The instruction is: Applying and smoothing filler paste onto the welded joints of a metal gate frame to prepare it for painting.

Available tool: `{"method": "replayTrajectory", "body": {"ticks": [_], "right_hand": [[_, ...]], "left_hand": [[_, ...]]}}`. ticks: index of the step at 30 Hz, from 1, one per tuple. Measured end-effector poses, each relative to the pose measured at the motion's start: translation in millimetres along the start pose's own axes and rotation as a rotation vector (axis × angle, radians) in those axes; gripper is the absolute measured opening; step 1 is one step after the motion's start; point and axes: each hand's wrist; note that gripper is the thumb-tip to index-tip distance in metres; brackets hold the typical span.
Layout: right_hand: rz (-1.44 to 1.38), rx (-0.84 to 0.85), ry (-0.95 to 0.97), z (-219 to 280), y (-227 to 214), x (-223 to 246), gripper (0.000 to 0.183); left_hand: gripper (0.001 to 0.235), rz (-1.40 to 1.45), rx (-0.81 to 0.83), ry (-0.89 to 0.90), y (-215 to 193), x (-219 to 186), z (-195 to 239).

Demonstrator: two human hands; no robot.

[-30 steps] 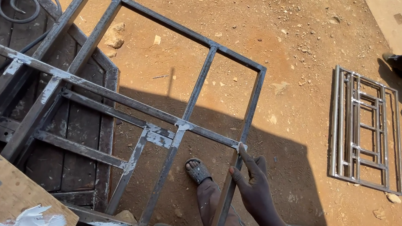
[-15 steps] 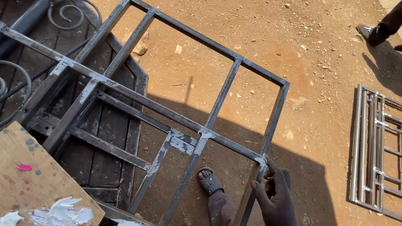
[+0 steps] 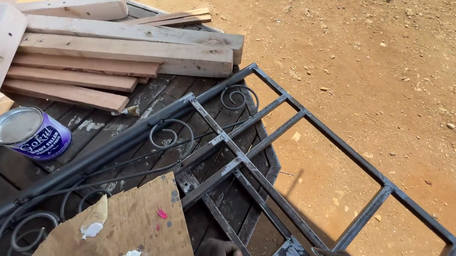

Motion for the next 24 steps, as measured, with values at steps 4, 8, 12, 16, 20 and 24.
{"method": "replayTrajectory", "body": {"ticks": [4, 8, 12, 16, 20, 24], "right_hand": [[0.008, 0.196, -0.008, -36.8, 5.8, 24.5, 0.036], [-0.253, 0.240, 0.035, -83.3, 28.0, 45.8, 0.026], [-0.208, 0.333, 0.063, -125.5, 62.3, 49.5, 0.034], [-0.144, 0.428, -0.056, -168.6, 95.3, 75.6, 0.043], [0.289, 0.518, -0.172, -202.6, 130.7, 67.7, 0.057], [0.577, 0.509, -0.494, -222.4, 148.5, 66.2, 0.060]], "left_hand": [[0.009, -0.016, 0.070, 0.186, 31.1, -39.7, -127.3], [0.031, -0.260, -0.202, 0.195, 79.6, -22.4, -202.5], [0.045, -0.582, -0.254, 0.176, 97.8, -18.2, -210.4], [0.039, -0.530, -0.318, 0.110, 91.1, -19.8, -210.6], [0.036, -0.584, -0.281, 0.087, 91.2, -25.1, -211.5], [0.036, -0.585, -0.268, 0.081, 89.1, -27.0, -212.6]]}}
Point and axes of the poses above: each hand's wrist, its own z-axis away from the middle knuckle, its own y-axis out of the palm, x = y × z, and after that the axes turned 11 degrees about -y, right-handed
